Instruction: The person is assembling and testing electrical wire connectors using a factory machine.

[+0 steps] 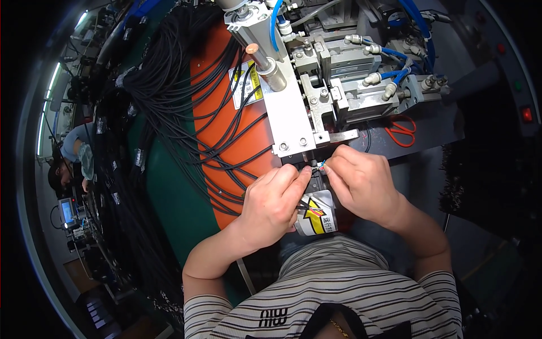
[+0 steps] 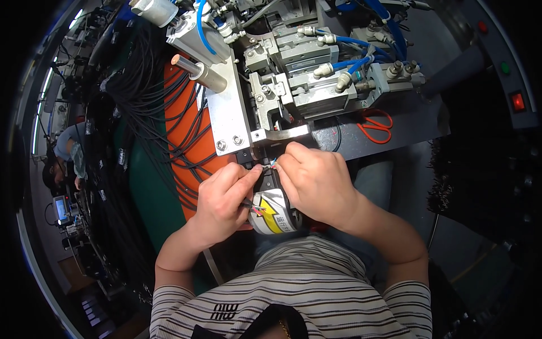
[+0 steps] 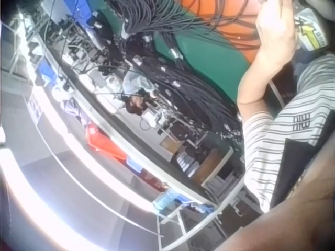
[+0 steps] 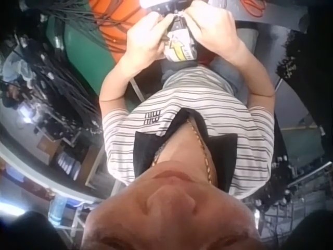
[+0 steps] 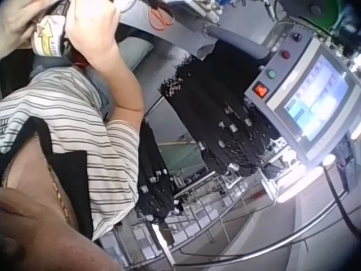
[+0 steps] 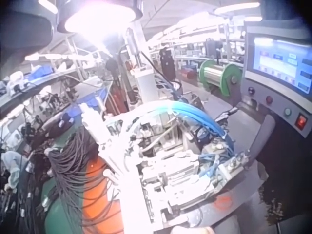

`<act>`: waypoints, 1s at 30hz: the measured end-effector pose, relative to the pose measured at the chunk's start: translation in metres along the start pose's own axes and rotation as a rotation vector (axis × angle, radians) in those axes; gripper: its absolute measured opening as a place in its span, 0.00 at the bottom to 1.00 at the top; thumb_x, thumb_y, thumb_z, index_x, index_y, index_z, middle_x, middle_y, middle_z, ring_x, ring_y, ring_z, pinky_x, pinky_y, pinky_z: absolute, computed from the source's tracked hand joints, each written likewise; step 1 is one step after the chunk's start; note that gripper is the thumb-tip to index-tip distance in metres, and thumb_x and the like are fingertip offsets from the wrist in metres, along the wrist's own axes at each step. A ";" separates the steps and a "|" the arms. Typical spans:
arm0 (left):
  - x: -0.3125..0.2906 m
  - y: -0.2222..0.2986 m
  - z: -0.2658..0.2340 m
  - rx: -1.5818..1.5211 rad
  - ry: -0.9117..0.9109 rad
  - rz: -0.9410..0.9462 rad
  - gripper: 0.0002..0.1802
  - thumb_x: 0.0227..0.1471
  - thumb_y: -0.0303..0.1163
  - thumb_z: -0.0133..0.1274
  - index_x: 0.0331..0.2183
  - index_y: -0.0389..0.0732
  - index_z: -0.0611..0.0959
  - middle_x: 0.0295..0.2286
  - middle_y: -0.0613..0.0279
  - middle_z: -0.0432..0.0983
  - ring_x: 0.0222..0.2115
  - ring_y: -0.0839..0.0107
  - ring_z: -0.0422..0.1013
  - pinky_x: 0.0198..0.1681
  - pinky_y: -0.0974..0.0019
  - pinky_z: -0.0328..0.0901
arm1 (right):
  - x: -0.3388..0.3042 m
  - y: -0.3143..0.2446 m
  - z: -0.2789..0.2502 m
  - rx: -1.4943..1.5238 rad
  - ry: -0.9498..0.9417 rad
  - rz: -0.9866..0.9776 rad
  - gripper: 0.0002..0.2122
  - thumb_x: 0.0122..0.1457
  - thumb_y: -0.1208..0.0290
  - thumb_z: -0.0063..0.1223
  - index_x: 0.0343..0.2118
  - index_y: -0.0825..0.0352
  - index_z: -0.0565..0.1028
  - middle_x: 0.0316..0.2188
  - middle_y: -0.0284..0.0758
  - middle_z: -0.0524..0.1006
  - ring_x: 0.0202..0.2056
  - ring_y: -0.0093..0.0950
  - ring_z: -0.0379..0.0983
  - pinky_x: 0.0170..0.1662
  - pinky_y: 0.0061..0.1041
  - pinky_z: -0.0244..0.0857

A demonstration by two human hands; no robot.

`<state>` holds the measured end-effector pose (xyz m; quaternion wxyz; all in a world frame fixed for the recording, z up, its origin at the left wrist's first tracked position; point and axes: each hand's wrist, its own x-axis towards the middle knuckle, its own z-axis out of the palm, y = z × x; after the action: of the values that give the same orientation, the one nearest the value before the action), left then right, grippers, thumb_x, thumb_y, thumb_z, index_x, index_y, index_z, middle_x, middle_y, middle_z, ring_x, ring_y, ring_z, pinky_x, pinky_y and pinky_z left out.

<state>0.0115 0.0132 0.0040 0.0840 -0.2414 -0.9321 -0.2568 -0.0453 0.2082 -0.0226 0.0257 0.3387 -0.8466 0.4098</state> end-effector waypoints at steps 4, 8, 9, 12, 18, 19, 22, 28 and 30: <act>0.001 0.002 -0.004 -0.024 -0.076 -0.043 0.28 0.33 0.21 0.54 0.43 0.29 0.78 0.27 0.57 0.65 0.26 0.62 0.69 0.28 0.63 0.66 | 0.000 0.000 0.000 -0.023 0.002 -0.018 0.02 0.51 0.78 0.57 0.25 0.69 0.75 0.24 0.37 0.73 0.22 0.36 0.73 0.24 0.31 0.65; 0.003 0.001 -0.004 0.065 -0.089 0.093 0.31 0.30 0.19 0.57 0.45 0.32 0.79 0.26 0.60 0.65 0.24 0.65 0.68 0.25 0.64 0.64 | 0.002 -0.002 -0.001 -0.088 -0.005 -0.044 0.02 0.50 0.78 0.57 0.25 0.69 0.75 0.23 0.36 0.73 0.21 0.35 0.72 0.24 0.30 0.65; 0.004 0.002 -0.005 0.090 -0.109 0.098 0.31 0.32 0.21 0.57 0.46 0.32 0.79 0.26 0.59 0.65 0.25 0.65 0.67 0.26 0.64 0.64 | 0.003 -0.003 -0.001 -0.120 -0.012 -0.055 0.02 0.49 0.78 0.58 0.25 0.69 0.75 0.23 0.36 0.72 0.21 0.35 0.72 0.24 0.30 0.65; 0.006 0.005 -0.007 0.139 -0.150 0.109 0.30 0.35 0.25 0.57 0.47 0.32 0.78 0.27 0.59 0.65 0.26 0.64 0.67 0.27 0.63 0.65 | 0.004 -0.003 -0.001 -0.140 0.000 -0.078 0.03 0.48 0.78 0.58 0.25 0.69 0.75 0.23 0.36 0.71 0.21 0.34 0.72 0.23 0.30 0.65; 0.007 0.008 -0.008 0.168 -0.176 0.105 0.28 0.38 0.27 0.55 0.47 0.32 0.78 0.27 0.58 0.65 0.26 0.64 0.67 0.28 0.63 0.65 | -0.001 -0.003 0.001 -0.114 0.057 -0.064 0.03 0.48 0.77 0.57 0.24 0.68 0.74 0.21 0.35 0.70 0.20 0.34 0.71 0.23 0.30 0.64; 0.008 0.008 -0.008 0.166 -0.178 0.103 0.28 0.38 0.27 0.55 0.47 0.32 0.78 0.27 0.58 0.65 0.26 0.64 0.67 0.28 0.63 0.65 | 0.002 -0.004 -0.001 -0.137 0.019 -0.064 0.03 0.48 0.77 0.57 0.23 0.68 0.75 0.21 0.35 0.70 0.20 0.34 0.72 0.23 0.31 0.64; 0.012 0.008 -0.010 0.194 -0.198 0.121 0.26 0.41 0.26 0.54 0.46 0.30 0.78 0.29 0.59 0.66 0.28 0.66 0.67 0.28 0.66 0.65 | 0.006 -0.003 -0.005 -0.182 -0.056 -0.063 0.03 0.48 0.76 0.57 0.23 0.67 0.75 0.22 0.35 0.71 0.21 0.34 0.72 0.22 0.31 0.64; 0.011 0.006 -0.008 0.216 -0.207 0.123 0.24 0.42 0.25 0.53 0.45 0.30 0.78 0.31 0.58 0.68 0.28 0.66 0.68 0.29 0.66 0.65 | 0.004 0.003 -0.003 -0.156 -0.068 -0.047 0.03 0.49 0.75 0.57 0.22 0.67 0.75 0.22 0.35 0.73 0.20 0.35 0.73 0.22 0.31 0.66; 0.013 0.008 -0.008 0.230 -0.200 0.117 0.23 0.43 0.25 0.53 0.45 0.31 0.78 0.31 0.58 0.68 0.29 0.66 0.68 0.30 0.65 0.66 | 0.002 0.005 -0.002 -0.138 -0.075 -0.032 0.02 0.49 0.75 0.57 0.24 0.67 0.76 0.23 0.35 0.74 0.20 0.36 0.73 0.22 0.31 0.65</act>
<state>0.0051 0.0207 0.0179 0.0326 -0.3083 -0.9434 -0.1176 -0.0503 0.2108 -0.0239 0.0235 0.3646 -0.8677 0.3371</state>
